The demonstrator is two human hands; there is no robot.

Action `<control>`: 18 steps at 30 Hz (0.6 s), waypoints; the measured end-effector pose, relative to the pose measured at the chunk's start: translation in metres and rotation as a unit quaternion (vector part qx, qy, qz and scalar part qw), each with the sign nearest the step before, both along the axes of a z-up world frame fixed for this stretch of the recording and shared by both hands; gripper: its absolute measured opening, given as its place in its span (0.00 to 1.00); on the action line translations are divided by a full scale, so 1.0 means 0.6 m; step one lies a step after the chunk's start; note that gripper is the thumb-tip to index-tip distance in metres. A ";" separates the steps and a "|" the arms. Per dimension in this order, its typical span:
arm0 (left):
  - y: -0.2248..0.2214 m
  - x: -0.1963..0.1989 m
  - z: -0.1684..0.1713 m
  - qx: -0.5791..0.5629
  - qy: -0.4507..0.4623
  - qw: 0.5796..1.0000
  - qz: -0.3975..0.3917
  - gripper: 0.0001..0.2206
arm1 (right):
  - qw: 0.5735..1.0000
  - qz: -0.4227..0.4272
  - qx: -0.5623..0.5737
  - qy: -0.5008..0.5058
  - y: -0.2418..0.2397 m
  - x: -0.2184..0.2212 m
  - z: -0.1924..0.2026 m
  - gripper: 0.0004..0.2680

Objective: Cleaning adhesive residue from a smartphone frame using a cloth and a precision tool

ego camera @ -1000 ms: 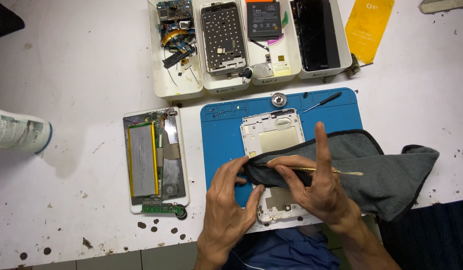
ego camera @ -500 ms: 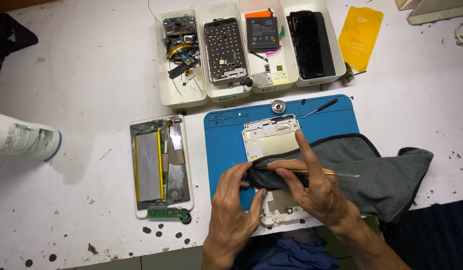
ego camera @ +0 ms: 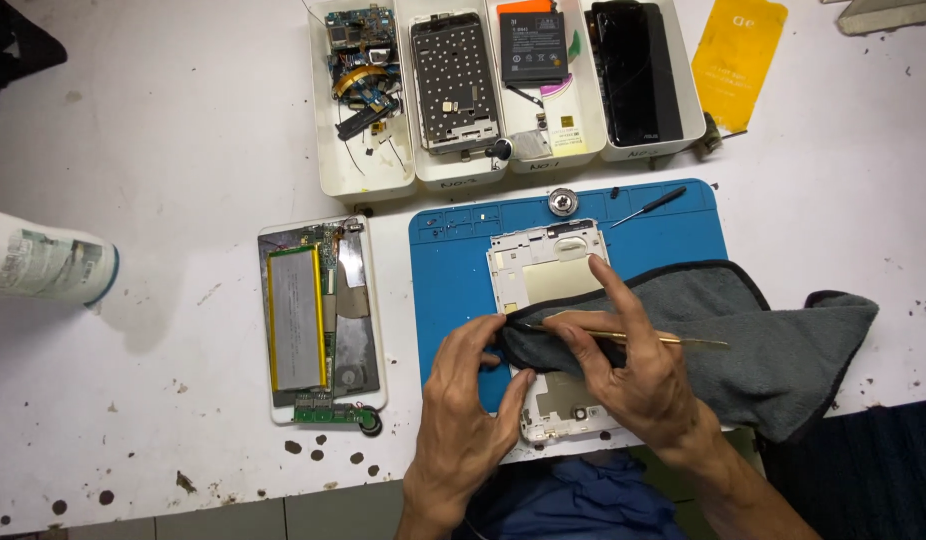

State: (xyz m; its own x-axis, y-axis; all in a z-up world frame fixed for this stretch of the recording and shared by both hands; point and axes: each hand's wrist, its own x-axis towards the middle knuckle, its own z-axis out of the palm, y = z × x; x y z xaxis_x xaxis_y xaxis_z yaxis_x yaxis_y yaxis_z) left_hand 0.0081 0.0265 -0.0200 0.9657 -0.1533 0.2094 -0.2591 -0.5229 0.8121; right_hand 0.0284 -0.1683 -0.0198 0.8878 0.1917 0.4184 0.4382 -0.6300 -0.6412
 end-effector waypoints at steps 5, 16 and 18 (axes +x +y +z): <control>-0.001 0.000 -0.001 -0.001 -0.015 1.000 -0.005 0.24 | 0.999 0.033 -0.006 -0.013 0.001 0.000 0.005 0.22; -0.012 -0.006 0.013 0.055 -0.110 0.992 -0.021 0.05 | 0.966 -0.025 0.243 0.080 -0.032 -0.014 0.049 0.27; -0.015 -0.006 0.015 0.095 -0.162 0.982 -0.020 0.02 | 0.966 0.007 0.226 0.125 -0.022 -0.003 0.051 0.28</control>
State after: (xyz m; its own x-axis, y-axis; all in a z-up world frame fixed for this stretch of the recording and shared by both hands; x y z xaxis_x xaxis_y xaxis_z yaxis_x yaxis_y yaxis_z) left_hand 0.0047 0.0172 -0.0111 0.8457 -0.2557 0.4683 -0.5108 -0.6416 0.5722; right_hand 0.0268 -0.1817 0.0105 0.9706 0.0533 0.2346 0.2403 -0.2555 -0.9365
